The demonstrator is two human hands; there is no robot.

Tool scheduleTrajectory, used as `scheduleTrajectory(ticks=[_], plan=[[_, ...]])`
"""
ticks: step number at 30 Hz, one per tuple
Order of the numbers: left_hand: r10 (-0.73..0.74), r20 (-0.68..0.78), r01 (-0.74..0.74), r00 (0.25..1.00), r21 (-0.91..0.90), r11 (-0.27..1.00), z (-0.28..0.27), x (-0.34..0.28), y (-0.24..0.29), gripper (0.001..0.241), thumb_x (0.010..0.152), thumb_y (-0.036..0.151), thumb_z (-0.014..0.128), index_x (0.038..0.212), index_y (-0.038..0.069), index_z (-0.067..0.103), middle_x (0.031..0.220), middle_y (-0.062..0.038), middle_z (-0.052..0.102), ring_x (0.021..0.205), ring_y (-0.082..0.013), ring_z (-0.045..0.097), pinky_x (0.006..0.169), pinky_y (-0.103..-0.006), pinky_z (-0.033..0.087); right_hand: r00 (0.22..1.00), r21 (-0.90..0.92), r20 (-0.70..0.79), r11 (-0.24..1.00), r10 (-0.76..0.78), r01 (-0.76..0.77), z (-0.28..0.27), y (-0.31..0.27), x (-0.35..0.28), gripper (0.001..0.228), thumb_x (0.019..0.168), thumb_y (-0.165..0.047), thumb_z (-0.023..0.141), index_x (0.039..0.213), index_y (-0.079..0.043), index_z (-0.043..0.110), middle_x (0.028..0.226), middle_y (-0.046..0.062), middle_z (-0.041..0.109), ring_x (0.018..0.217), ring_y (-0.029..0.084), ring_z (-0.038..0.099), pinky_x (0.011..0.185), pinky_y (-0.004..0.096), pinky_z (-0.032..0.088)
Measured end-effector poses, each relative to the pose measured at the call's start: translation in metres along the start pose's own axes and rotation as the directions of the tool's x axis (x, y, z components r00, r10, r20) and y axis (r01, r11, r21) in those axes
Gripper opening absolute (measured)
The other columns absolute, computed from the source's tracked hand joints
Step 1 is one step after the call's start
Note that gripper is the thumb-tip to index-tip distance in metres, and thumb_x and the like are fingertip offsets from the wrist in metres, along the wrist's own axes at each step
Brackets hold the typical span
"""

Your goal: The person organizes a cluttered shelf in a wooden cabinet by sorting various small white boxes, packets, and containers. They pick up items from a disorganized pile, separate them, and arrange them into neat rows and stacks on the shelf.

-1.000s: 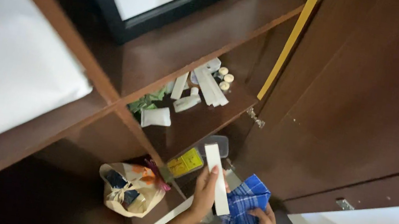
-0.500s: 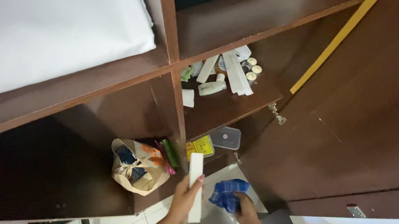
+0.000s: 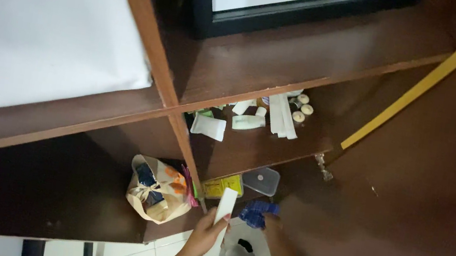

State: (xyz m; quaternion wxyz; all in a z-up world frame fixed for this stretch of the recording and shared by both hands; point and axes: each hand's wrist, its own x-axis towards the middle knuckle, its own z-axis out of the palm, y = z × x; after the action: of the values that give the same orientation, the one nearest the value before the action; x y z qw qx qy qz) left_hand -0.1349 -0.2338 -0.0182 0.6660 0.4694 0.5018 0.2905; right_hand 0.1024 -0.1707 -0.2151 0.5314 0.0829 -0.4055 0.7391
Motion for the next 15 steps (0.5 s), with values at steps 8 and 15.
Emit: scheduleTrajectory(ticks=[8, 15], plan=[[0.1, -0.122, -0.105, 0.987, -0.038, 0.994, 0.03, 0.046, -0.003, 0.024, 0.105, 0.025, 0.052, 0.115, 0.006, 0.061, 0.088, -0.006, 0.063, 0.068, -0.013, 0.055, 0.06, -0.0284, 0.049, 0.125, -0.03, -0.992, 0.942, 0.013, -0.333, -0.176, 0.016, -0.092, 0.053, 0.085, -0.021, 0.061, 0.135, -0.005, 0.057, 0.143, 0.015, 0.058, 0.13, 0.034, 0.052, 0.111, 0.051, 0.035], [0.405, -0.15, -0.396, 0.902, 0.087, 0.914, 0.05, 0.05, 0.033, 0.013, 0.099, 0.018, 0.066, 0.1, 0.005, 0.065, 0.082, 0.0, 0.063, 0.068, -0.0074, 0.053, 0.064, -0.0225, 0.045, 0.353, 0.12, -0.739, 0.628, 0.574, -0.769, -0.089, -0.033, -0.016, 0.059, 0.091, -0.03, 0.065, 0.141, 0.001, 0.061, 0.122, 0.023, 0.072, 0.108, 0.035, 0.07, 0.09, 0.045, 0.055]])
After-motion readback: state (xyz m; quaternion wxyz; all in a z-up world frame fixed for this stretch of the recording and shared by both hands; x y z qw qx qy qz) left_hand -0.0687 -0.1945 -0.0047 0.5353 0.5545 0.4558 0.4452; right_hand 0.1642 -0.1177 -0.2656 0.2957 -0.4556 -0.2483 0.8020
